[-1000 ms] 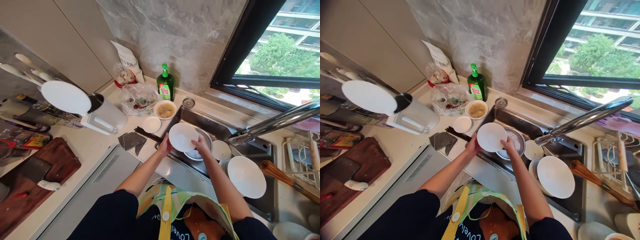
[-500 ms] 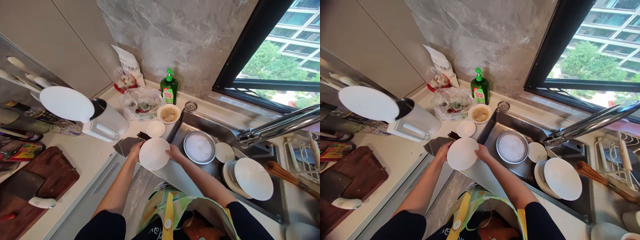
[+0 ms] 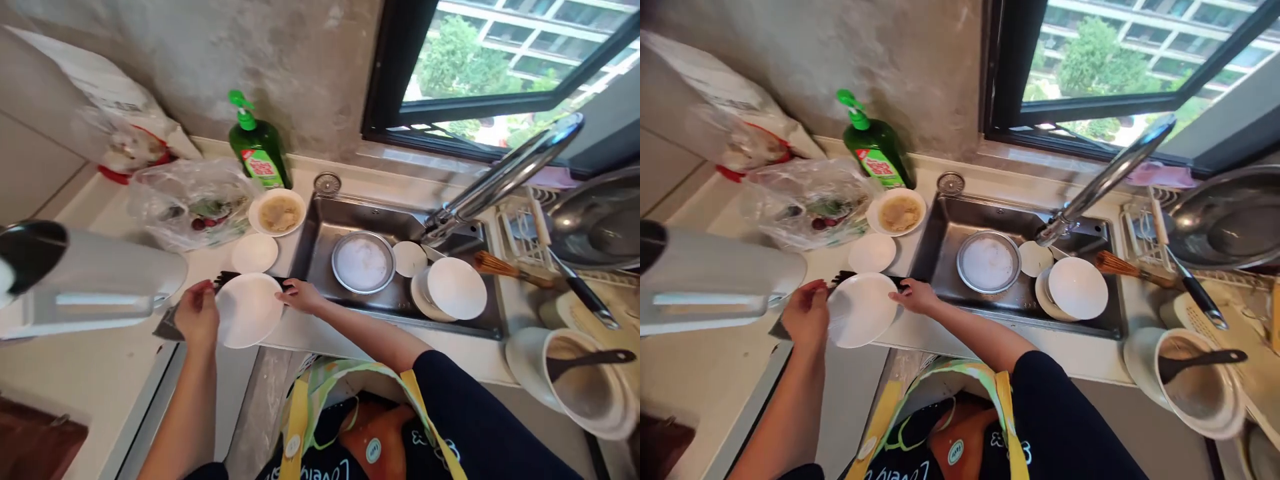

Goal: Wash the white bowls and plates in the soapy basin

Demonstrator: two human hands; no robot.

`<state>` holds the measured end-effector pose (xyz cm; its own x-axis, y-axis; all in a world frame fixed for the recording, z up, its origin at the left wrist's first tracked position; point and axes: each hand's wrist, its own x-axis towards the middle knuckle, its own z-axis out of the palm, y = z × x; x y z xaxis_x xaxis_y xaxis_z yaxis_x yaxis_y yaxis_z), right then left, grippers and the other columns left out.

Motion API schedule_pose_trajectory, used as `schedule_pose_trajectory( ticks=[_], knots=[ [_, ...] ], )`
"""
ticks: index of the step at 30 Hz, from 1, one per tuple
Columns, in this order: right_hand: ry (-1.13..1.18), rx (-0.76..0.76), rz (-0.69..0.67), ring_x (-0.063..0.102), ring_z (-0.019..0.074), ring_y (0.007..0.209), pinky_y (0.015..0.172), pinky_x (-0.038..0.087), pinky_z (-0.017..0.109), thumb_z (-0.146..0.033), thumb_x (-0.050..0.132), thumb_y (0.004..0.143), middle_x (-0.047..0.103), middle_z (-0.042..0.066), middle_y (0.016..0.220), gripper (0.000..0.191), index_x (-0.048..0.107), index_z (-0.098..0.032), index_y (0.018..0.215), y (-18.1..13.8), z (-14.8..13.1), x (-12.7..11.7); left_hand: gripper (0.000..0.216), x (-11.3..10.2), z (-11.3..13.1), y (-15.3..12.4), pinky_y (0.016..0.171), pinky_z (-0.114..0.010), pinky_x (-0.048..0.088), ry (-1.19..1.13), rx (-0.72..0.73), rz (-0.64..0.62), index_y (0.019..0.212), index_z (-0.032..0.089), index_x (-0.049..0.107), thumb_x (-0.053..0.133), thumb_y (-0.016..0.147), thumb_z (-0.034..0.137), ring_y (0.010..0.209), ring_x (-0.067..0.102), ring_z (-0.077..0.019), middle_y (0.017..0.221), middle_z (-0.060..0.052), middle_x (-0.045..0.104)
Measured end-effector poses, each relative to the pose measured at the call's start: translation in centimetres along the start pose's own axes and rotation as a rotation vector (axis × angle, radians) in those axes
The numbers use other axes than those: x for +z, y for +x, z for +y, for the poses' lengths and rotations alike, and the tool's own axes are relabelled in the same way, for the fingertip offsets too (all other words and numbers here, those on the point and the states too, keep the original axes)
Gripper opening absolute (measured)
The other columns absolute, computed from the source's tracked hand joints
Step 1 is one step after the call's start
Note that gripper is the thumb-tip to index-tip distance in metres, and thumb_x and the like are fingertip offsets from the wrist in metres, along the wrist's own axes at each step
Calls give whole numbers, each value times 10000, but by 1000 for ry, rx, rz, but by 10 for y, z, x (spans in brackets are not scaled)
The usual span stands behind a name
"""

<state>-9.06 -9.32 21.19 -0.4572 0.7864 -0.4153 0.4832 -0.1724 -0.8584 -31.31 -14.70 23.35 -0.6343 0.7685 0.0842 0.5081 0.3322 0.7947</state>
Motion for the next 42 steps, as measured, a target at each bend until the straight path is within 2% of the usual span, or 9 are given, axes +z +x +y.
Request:
schedule_pose_trajectory(
  ticks=[4, 8, 12, 15, 18, 22, 27, 36, 42],
  knots=[
    [24, -5, 202, 637, 128, 806, 760, 469, 229, -273, 542, 841, 696, -9, 848, 149, 655, -206, 911, -17, 43, -73, 245, 35, 58, -30, 935, -399, 476, -69, 155, -91, 1017, 290, 619, 513, 829, 406, 964, 620, -200, 1027, 36, 673],
    [-73, 176, 451, 617, 140, 787, 790, 462, 265, -173, 514, 811, 684, 15, 820, 158, 653, -182, 886, -57, 102, -162, 249, 115, 114, -65, 849, -343, 493, -104, 212, -649, 946, 223, 666, 540, 796, 377, 855, 622, -198, 920, -16, 692],
    [-180, 270, 753, 592, 170, 863, 847, 441, 297, -197, 479, 803, 667, 54, 940, 219, 633, -174, 957, -126, 160, -228, 201, 219, 164, -115, 809, -324, 485, -211, 171, -1034, 861, 190, 682, 572, 741, 309, 820, 624, -209, 849, -59, 681],
    [-283, 423, 1070, 533, 221, 1004, 936, 387, 354, -182, 433, 785, 617, 111, 1044, 280, 606, -141, 1002, -182, 197, -254, 165, 292, 195, -161, 854, -360, 464, -228, 169, -1223, 834, 190, 680, 621, 683, 221, 842, 613, -229, 857, -74, 672],
    [-347, 691, 1331, 444, 302, 1139, 962, 348, 429, -179, 467, 742, 523, 174, 1175, 379, 558, -123, 1105, -220, 226, -266, 229, 352, 215, -203, 928, -386, 423, -253, 57, -1240, 845, 180, 670, 661, 618, 152, 903, 595, -239, 878, -81, 667],
    [-198, 945, 1305, 499, 331, 1119, 930, 380, 433, -145, 501, 727, 519, 256, 1176, 500, 460, -51, 1216, -234, 250, -278, 257, 401, 221, -243, 852, -382, 456, -233, -240, -1286, 873, 152, 636, 650, 617, 176, 930, 588, -250, 911, -100, 666],
    [-81, 991, 1074, 621, 306, 944, 828, 448, 399, -202, 495, 802, 639, 223, 996, 377, 474, -79, 1157, -233, 257, -282, 366, 405, 218, -253, 788, -333, 465, -180, -238, -1254, 995, 168, 590, 633, 635, 220, 913, 574, -226, 1004, -96, 642],
    [-48, 609, 996, 613, 251, 813, 743, 465, 353, -335, 500, 747, 648, 78, 919, 334, 505, -187, 1046, -243, 236, -260, 517, 339, 221, -207, 720, -325, 479, -407, -530, -1469, 1058, 247, 449, 712, 621, 330, 805, 587, -179, 929, -11, 606],
    [82, 296, 1127, 619, 201, 865, 798, 471, 305, -425, 456, 817, 667, 55, 935, 326, 559, -212, 1041, -223, 212, -247, 473, 298, 196, -194, 913, -376, 411, -429, -204, -1416, 947, 208, 445, 746, 601, 324, 1084, 516, -259, 1168, -88, 571]
  ],
)
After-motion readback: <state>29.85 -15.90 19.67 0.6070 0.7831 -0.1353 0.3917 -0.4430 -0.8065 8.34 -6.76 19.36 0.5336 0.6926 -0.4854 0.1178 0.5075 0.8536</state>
